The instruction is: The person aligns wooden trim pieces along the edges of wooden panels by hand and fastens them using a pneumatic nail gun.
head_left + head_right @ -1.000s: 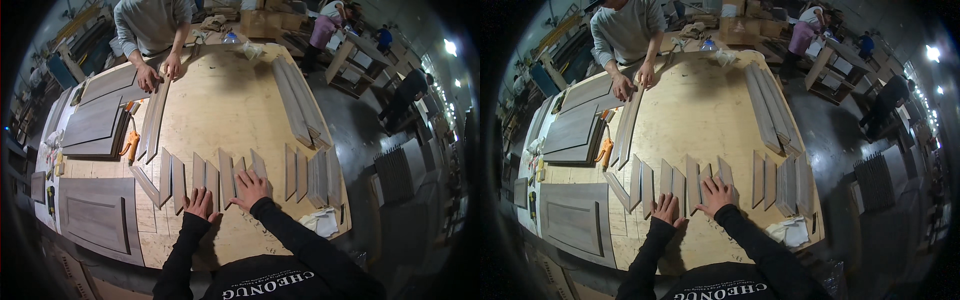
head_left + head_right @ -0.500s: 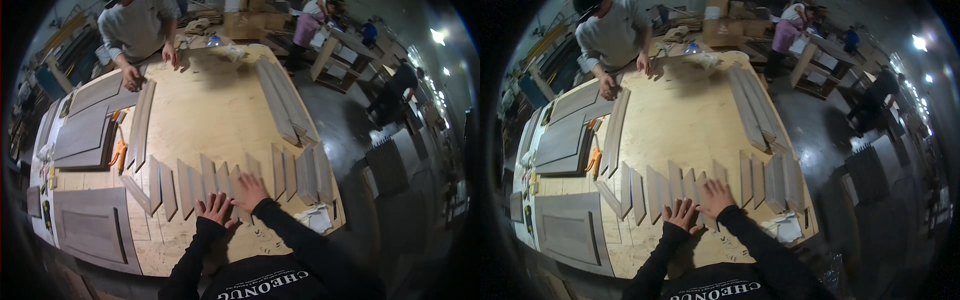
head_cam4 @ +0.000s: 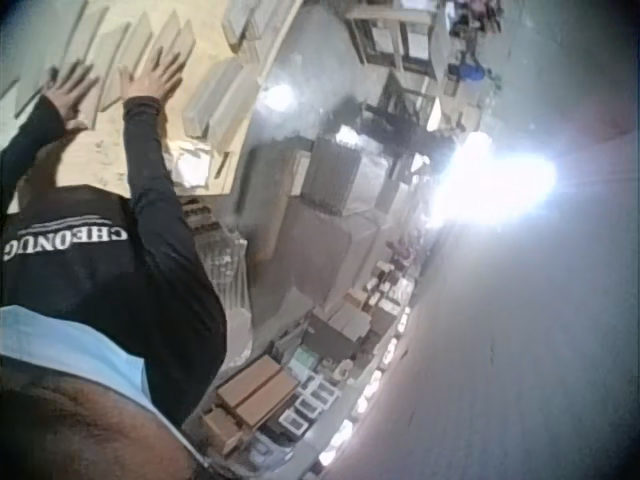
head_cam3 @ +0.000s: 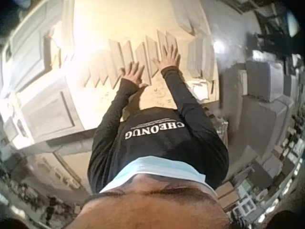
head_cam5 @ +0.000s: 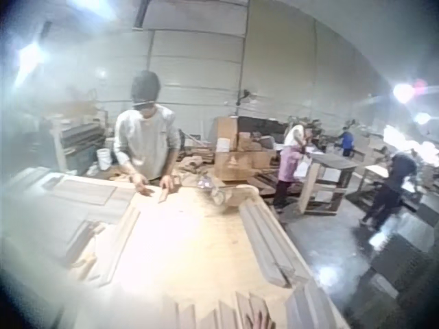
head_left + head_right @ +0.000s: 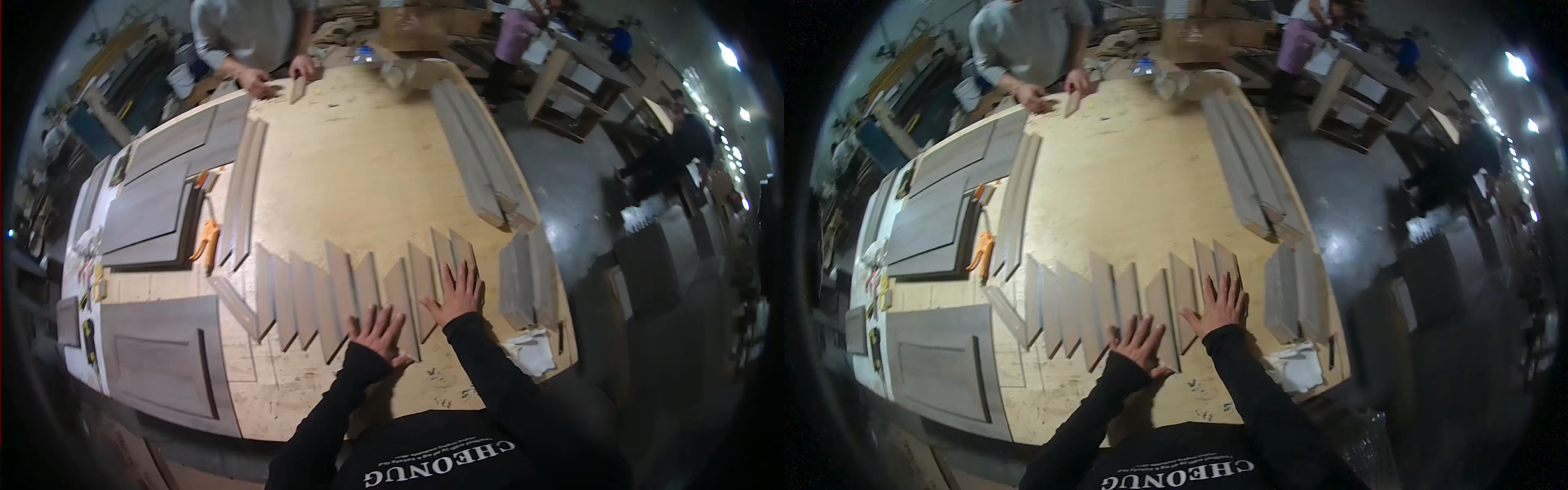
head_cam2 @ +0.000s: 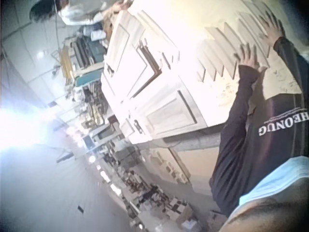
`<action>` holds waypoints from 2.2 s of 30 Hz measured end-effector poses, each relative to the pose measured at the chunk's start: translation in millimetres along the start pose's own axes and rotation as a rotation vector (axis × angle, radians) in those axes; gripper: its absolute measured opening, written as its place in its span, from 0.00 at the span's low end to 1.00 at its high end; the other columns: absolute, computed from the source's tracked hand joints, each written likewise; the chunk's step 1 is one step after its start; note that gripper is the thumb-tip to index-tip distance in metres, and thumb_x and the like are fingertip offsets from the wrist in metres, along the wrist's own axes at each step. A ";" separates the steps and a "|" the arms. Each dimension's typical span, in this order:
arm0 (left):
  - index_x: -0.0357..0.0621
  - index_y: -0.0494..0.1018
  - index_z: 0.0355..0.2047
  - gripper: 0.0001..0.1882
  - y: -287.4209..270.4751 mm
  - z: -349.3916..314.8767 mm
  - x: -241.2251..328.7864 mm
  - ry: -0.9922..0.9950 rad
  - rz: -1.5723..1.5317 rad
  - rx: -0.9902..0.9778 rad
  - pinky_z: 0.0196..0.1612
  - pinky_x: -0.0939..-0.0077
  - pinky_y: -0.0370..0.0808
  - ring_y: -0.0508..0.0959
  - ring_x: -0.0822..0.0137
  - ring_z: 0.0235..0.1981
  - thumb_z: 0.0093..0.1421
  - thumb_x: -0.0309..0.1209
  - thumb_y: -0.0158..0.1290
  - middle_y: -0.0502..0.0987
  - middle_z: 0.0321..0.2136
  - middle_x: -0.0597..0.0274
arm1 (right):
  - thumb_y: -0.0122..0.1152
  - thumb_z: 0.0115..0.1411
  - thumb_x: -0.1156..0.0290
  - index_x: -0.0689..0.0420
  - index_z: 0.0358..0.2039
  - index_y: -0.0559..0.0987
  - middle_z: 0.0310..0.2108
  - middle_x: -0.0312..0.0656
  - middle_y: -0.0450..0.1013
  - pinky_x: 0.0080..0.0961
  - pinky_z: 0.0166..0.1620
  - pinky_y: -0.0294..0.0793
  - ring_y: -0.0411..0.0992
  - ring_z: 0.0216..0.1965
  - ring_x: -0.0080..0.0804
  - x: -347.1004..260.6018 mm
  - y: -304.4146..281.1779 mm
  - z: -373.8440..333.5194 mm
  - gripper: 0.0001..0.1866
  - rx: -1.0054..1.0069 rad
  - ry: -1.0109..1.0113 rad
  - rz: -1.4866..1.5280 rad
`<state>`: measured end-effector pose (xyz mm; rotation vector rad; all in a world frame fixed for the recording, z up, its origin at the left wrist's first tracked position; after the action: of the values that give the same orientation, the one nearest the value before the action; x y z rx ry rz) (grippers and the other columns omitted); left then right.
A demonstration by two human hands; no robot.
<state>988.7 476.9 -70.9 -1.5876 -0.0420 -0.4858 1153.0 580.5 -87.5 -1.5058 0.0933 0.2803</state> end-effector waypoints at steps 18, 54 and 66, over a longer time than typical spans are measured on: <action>0.44 0.53 0.62 0.49 -39.2 -58.7 -184.8 -0.731 0.171 0.186 0.61 0.35 0.32 0.45 0.49 0.66 0.46 0.60 0.54 0.47 0.64 0.43 | 0.53 0.46 0.32 0.48 0.65 0.50 0.66 0.53 0.37 0.63 0.61 0.36 0.32 0.67 0.54 -59.4 5.0 4.7 0.52 -0.230 -0.045 -0.097; 0.38 0.53 0.61 0.41 -43.0 -226.1 -232.9 -0.966 0.212 0.643 0.60 0.58 0.56 0.59 0.48 0.59 0.50 0.38 0.57 0.58 0.58 0.39 | 0.55 0.55 0.48 0.50 0.61 0.59 0.59 0.51 0.56 0.49 0.55 0.55 0.57 0.58 0.43 -53.7 -6.0 -31.6 0.37 0.091 -0.114 0.507; 0.45 0.59 0.59 0.37 -0.8 -261.4 -65.5 -0.879 -0.075 0.104 0.61 0.43 0.45 0.48 0.43 0.64 0.53 0.51 0.51 0.52 0.61 0.40 | 0.56 0.57 0.69 0.63 0.15 0.69 0.12 0.50 0.62 0.29 0.19 0.62 0.64 0.13 0.40 -133.7 -34.7 -149.3 0.16 -0.347 -0.366 1.042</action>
<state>856.1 243.3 -92.7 -1.5910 -0.7794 0.1872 1049.1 414.4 -32.9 -1.6069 0.5609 1.4563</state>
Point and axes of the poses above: each hand's wrist, its own z-axis towards the middle knuckle, its own y-axis out of the palm, x = y × z, the point moved 9 cm from there along z, towards the middle knuckle
